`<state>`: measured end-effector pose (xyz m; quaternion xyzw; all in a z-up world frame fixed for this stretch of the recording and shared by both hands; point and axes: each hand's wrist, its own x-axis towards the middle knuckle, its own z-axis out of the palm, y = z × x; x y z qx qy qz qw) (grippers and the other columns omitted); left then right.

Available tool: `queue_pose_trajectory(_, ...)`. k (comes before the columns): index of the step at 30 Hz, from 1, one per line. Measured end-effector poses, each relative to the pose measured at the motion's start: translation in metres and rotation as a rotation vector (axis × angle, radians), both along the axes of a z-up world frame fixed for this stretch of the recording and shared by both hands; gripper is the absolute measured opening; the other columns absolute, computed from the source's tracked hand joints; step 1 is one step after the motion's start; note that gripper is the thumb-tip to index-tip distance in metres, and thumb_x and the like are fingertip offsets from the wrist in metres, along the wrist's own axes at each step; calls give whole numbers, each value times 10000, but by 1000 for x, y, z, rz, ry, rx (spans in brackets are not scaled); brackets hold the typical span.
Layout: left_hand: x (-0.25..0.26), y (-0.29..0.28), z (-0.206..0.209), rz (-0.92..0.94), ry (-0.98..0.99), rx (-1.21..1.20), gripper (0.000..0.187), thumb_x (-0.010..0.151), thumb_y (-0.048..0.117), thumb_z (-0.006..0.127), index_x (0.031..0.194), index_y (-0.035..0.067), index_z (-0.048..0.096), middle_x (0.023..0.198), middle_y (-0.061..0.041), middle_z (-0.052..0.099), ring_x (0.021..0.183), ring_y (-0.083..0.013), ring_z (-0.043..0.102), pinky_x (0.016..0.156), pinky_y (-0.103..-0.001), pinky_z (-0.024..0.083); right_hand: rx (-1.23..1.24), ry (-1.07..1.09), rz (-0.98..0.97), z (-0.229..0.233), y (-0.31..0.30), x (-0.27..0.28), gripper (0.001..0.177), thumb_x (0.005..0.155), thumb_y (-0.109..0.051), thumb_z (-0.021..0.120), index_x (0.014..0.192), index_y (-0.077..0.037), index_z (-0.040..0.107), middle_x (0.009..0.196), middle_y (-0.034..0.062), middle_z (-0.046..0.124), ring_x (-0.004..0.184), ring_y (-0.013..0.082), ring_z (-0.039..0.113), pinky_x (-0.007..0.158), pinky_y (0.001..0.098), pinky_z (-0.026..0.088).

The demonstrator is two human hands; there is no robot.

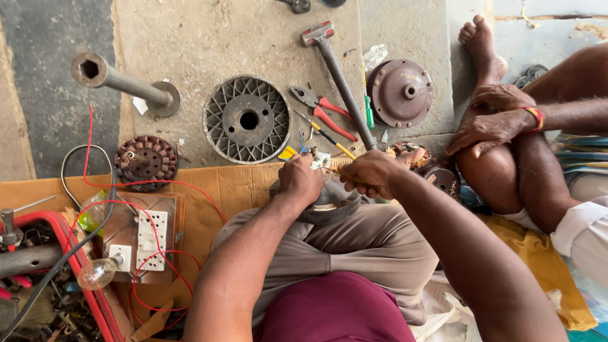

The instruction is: The person wires a fan motor using a screwdriver, connecting various wires to the terminal while sitting on the floor.

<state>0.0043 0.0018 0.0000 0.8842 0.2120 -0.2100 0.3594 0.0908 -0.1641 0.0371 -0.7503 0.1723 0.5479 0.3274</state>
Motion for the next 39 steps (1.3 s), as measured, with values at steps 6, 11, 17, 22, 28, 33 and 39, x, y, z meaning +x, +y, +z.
queue_pose_trajectory(6, -3, -1, -2, 54, -30, -31, 265, 835, 199, 738, 1023, 26, 670, 1106, -221, 677, 1071, -402, 646, 936, -499, 502, 51, -116, 175, 2, 2, -8, 337, 939, -277, 710, 841, 41, 766, 757, 105, 774, 533, 169, 666, 460, 337, 479)
queue_pose_trajectory(11, -4, 0, -8, 20, -16, -20, 246, 839, 204, 728, 989, 16, 675, 1076, -204, 694, 1047, -379, 668, 916, -487, 517, 187, -1178, 611, 9, -6, -27, 138, 703, -223, 833, 822, -153, 817, 773, 116, 716, 712, 310, 700, 666, 461, 553)
queue_pose_trajectory(17, -4, 3, -8, 0, -40, 13, 292, 839, 244, 762, 1010, 20, 684, 1072, -222, 683, 1020, -401, 663, 886, -507, 510, 108, -1109, 578, 19, 0, -28, 121, 750, -259, 817, 805, -151, 812, 768, 102, 717, 671, 308, 705, 664, 455, 557)
queue_pose_trajectory(22, -5, 4, -20, -6, -67, 25, 322, 825, 252, 771, 1028, 21, 676, 1048, -219, 688, 984, -406, 671, 848, -524, 510, 29, -644, 265, 7, 4, -16, 141, 806, -205, 840, 818, -72, 794, 727, 127, 742, 628, 250, 718, 590, 381, 586)
queue_pose_trajectory(28, -3, 2, -25, -6, -177, 54, 243, 846, 253, 762, 997, 69, 716, 1018, -204, 720, 1000, -418, 677, 871, -525, 529, 35, 208, -496, -24, 4, 4, 190, 819, -105, 837, 915, 35, 750, 747, 122, 734, 630, 185, 701, 498, 301, 529)
queue_pose_trajectory(33, -4, 2, -19, -9, -133, 49, 301, 795, 240, 788, 984, 22, 700, 1049, -234, 694, 1035, -430, 651, 895, -520, 508, -29, -300, 275, 6, 0, -7, 216, 834, -225, 863, 968, -69, 796, 801, 93, 771, 651, 173, 704, 608, 315, 582)
queue_pose_trajectory(39, -2, 1, -19, 16, -132, 27, 297, 781, 221, 780, 972, 5, 706, 1043, -225, 706, 1042, -416, 662, 917, -506, 513, 167, -1140, 687, 21, 1, -17, 136, 714, -218, 814, 837, -164, 836, 816, 62, 768, 710, 265, 725, 669, 409, 572)
